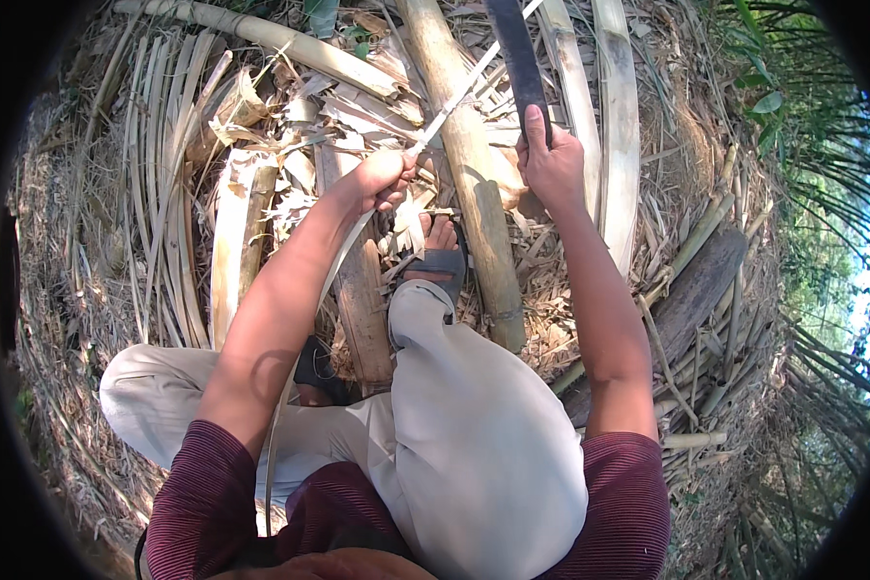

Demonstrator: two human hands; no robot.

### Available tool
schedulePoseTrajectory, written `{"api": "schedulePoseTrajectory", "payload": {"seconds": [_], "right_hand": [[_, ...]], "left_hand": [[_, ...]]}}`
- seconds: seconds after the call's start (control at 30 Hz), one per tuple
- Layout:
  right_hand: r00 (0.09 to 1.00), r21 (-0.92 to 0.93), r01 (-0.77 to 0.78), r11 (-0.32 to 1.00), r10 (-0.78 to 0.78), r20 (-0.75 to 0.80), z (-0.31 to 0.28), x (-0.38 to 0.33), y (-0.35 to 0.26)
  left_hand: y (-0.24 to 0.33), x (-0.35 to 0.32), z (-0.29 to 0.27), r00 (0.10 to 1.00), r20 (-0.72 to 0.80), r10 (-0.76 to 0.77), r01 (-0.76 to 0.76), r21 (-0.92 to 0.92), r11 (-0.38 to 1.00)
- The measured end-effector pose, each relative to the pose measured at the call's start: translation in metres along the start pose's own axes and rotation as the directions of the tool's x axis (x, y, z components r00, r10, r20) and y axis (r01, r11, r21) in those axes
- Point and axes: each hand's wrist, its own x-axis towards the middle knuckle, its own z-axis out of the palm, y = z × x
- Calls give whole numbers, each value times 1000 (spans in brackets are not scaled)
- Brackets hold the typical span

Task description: The person holds a thin strip of bamboo and pulls a machete along it to shave and thin the material.

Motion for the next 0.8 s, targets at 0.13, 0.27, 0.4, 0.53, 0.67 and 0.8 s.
{"api": "schedulePoseTrajectory", "payload": {"seconds": [0.13,0.27,0.4,0.53,0.67,0.8], "right_hand": [[936,-696,95,711,175,306,-13,8,13],[988,-531,72,844,12,153,-17,10,10],[999,-298,-1,954,12,37,-7,6,19],[941,-766,232,600,60,332,-19,14,-4],[980,-379,-135,915,181,87,-16,11,-8],[992,-231,-16,973,-13,-124,-3,-22,17]], "left_hand": [[-9,10,0,996,-42,84,-83,21,996],[-2,9,3,998,-6,66,-66,17,998],[0,6,1,1000,-16,27,-27,14,1000],[-7,11,-5,1000,16,-5,5,-35,999],[-7,-1,-3,997,-19,72,-71,39,997],[-14,-32,1,845,-116,522,-453,364,814]]}}
